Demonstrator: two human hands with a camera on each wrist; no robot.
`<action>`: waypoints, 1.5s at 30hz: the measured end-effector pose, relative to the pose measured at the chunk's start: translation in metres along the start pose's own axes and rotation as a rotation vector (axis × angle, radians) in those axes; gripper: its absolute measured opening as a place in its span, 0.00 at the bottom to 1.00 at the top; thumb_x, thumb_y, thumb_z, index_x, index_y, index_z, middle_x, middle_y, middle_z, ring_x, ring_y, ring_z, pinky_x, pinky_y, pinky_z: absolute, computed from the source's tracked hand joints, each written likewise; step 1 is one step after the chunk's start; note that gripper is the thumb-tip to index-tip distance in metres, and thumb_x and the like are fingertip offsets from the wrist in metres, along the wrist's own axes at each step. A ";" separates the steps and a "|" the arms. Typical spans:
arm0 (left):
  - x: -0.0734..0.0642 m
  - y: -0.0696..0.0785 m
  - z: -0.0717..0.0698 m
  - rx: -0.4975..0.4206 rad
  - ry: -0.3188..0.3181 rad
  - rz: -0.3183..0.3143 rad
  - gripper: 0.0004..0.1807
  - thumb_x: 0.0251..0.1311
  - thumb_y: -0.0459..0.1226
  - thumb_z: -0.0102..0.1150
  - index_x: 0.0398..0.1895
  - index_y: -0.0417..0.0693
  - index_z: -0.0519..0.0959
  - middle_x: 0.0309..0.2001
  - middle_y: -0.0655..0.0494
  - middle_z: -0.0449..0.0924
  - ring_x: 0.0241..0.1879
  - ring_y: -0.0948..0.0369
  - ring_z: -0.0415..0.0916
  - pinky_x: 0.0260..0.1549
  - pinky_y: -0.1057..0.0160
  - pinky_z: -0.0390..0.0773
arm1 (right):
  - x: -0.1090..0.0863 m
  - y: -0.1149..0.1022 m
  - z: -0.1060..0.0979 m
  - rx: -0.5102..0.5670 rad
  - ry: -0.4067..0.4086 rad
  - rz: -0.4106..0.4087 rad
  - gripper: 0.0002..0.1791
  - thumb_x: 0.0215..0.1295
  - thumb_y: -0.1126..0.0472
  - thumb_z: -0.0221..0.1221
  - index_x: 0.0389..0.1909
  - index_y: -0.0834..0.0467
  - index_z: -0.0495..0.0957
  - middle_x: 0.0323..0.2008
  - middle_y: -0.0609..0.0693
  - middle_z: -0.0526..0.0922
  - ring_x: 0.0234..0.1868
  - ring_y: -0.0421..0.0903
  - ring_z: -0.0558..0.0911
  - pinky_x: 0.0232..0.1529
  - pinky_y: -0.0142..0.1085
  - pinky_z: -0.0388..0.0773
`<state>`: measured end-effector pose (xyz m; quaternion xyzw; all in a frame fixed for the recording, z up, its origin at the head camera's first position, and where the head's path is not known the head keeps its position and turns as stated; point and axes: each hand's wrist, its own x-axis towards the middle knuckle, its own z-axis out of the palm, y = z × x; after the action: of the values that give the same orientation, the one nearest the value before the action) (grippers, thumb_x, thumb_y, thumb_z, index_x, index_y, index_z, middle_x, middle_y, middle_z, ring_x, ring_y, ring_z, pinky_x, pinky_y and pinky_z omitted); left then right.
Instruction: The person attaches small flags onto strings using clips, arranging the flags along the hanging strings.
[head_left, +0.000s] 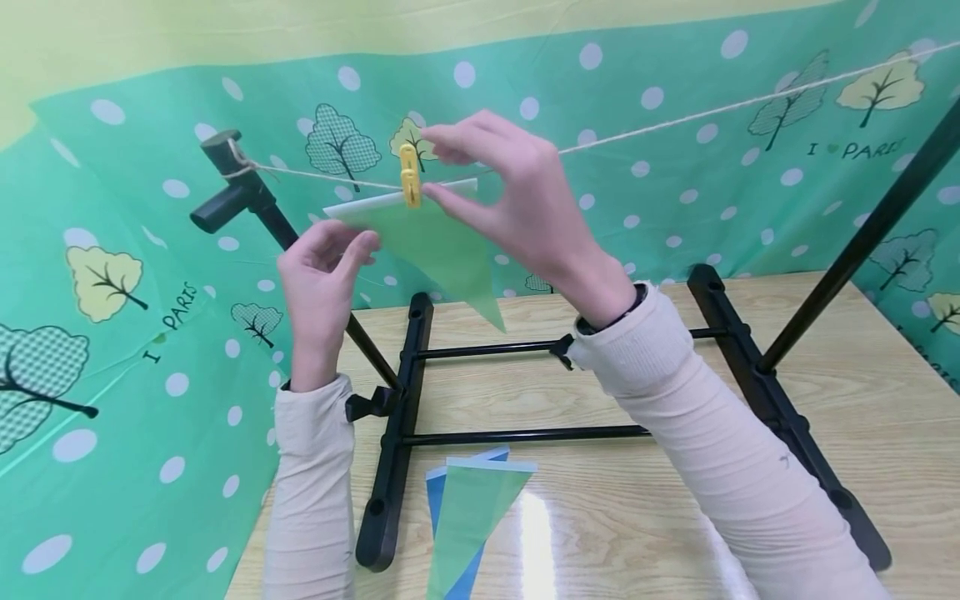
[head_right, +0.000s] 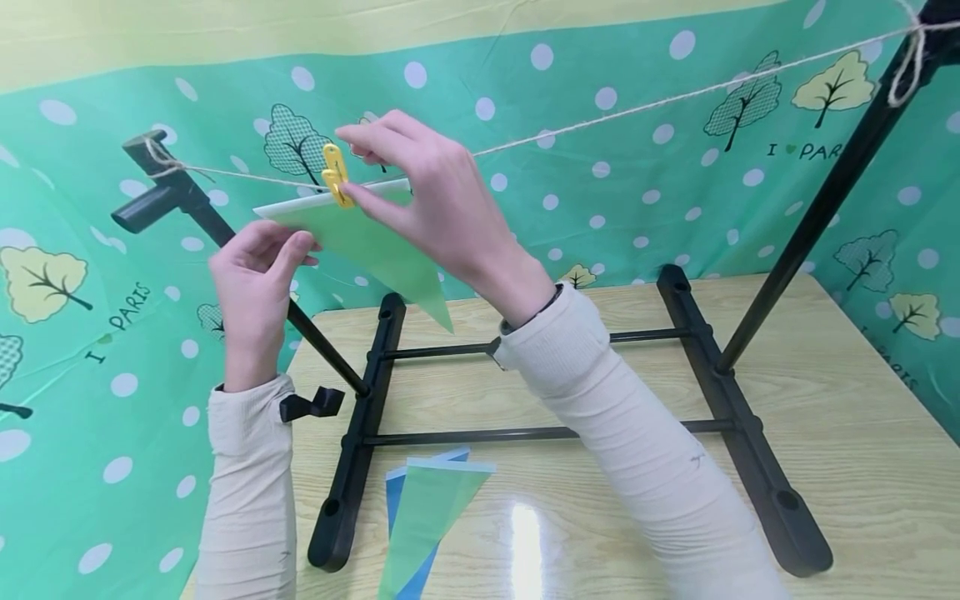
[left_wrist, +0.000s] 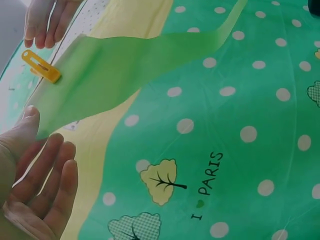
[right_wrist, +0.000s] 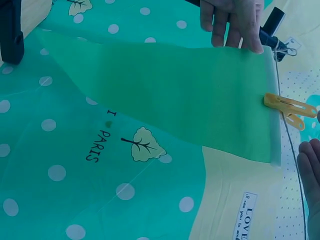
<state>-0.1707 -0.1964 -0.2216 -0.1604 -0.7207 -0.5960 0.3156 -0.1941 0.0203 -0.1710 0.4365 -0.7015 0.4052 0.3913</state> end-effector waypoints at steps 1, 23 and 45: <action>-0.001 -0.001 0.000 0.001 0.000 0.003 0.09 0.54 0.34 0.64 0.36 0.36 0.81 0.31 0.51 0.82 0.28 0.58 0.77 0.34 0.67 0.76 | -0.001 0.000 0.000 -0.002 0.004 -0.004 0.19 0.56 0.60 0.64 0.49 0.61 0.78 0.41 0.51 0.81 0.42 0.40 0.78 0.48 0.27 0.71; -0.021 -0.003 -0.007 0.081 -0.026 -0.019 0.13 0.53 0.33 0.64 0.40 0.34 0.80 0.37 0.48 0.82 0.32 0.59 0.79 0.36 0.67 0.77 | -0.024 0.003 -0.014 -0.046 0.061 -0.168 0.16 0.55 0.64 0.64 0.45 0.65 0.79 0.38 0.55 0.81 0.36 0.44 0.77 0.41 0.31 0.74; -0.047 -0.025 -0.016 0.136 -0.090 -0.084 0.15 0.55 0.33 0.62 0.43 0.32 0.78 0.41 0.48 0.81 0.38 0.62 0.80 0.38 0.67 0.77 | -0.065 0.017 -0.024 -0.055 -0.024 -0.015 0.18 0.51 0.63 0.67 0.44 0.62 0.80 0.37 0.51 0.80 0.36 0.42 0.76 0.39 0.34 0.73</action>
<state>-0.1469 -0.2110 -0.2696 -0.1349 -0.7790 -0.5508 0.2676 -0.1853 0.0664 -0.2245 0.4357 -0.7137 0.3777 0.3977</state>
